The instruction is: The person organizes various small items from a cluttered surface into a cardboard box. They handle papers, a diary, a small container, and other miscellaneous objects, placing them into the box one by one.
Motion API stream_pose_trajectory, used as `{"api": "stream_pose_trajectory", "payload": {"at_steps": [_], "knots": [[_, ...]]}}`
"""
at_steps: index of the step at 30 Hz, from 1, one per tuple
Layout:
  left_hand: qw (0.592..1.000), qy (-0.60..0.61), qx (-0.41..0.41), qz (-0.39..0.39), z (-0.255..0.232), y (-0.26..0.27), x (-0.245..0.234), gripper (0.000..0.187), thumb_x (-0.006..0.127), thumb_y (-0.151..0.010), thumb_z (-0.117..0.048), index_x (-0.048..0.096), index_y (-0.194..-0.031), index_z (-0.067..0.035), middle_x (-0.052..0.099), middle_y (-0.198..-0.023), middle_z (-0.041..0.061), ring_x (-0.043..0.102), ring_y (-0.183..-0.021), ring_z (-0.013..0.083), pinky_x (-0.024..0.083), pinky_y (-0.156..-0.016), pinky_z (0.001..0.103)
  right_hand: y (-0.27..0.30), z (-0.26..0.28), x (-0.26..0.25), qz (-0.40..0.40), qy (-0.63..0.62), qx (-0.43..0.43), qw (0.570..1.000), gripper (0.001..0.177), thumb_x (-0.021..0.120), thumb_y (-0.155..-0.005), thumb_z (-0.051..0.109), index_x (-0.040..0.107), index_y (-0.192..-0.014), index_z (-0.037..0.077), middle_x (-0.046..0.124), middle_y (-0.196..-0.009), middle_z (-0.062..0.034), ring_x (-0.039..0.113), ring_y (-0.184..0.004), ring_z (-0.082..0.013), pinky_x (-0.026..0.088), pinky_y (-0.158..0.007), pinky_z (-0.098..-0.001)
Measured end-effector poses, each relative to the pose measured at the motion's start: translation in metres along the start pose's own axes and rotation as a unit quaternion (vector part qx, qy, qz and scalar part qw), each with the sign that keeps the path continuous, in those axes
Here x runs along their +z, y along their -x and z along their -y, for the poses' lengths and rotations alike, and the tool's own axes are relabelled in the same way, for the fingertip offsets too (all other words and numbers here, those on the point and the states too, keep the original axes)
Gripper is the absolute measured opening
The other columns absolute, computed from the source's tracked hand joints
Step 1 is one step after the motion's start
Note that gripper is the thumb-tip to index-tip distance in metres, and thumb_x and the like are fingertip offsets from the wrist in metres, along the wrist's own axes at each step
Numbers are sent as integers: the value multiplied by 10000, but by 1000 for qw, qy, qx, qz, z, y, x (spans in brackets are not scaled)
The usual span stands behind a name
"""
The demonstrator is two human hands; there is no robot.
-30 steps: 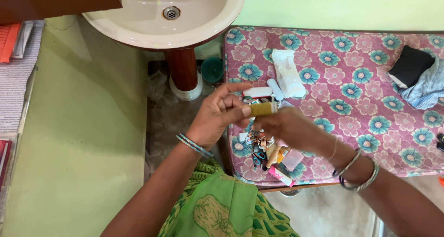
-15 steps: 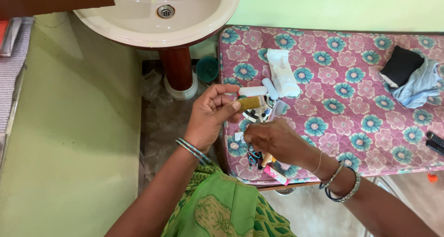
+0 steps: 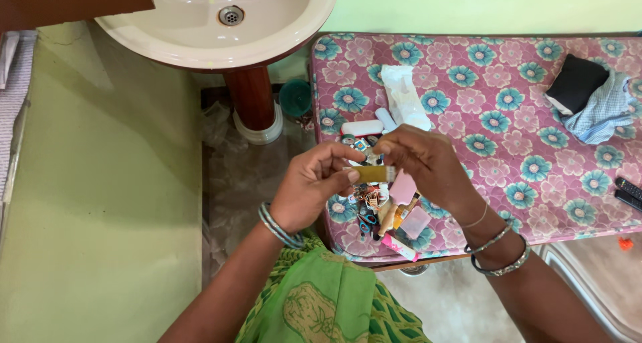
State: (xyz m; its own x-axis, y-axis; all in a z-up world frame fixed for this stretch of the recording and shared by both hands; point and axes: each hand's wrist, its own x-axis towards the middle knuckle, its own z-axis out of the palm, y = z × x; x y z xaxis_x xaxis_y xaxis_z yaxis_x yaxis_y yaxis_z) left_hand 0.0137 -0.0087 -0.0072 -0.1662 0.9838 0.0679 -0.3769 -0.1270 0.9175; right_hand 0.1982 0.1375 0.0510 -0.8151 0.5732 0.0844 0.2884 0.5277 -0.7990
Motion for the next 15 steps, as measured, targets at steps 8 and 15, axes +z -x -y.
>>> {"api": "stream_pose_trajectory", "payload": {"at_steps": [8,15], "knots": [[987,60,59,-134,3,-4,-17,215,689,-972,-45,673,-1184,-17,732,-1025,46,676,-855,73,582,-758,251,24,-12,51,122,-70,16,990,209,602,-1004,213,704,-981,33,667,-743,-15,636,-637,-85,527,-590,-255],[984,-49,87,-147,9,2,-18,227,683,-984,-29,664,-1210,-12,723,-1027,11,629,-849,36,550,-765,216,39,13,31,-28,-389,-30,921,196,620,-1103,159,699,-1052,-14,671,-826,-96,635,-719,-136,518,-643,-290]]}}
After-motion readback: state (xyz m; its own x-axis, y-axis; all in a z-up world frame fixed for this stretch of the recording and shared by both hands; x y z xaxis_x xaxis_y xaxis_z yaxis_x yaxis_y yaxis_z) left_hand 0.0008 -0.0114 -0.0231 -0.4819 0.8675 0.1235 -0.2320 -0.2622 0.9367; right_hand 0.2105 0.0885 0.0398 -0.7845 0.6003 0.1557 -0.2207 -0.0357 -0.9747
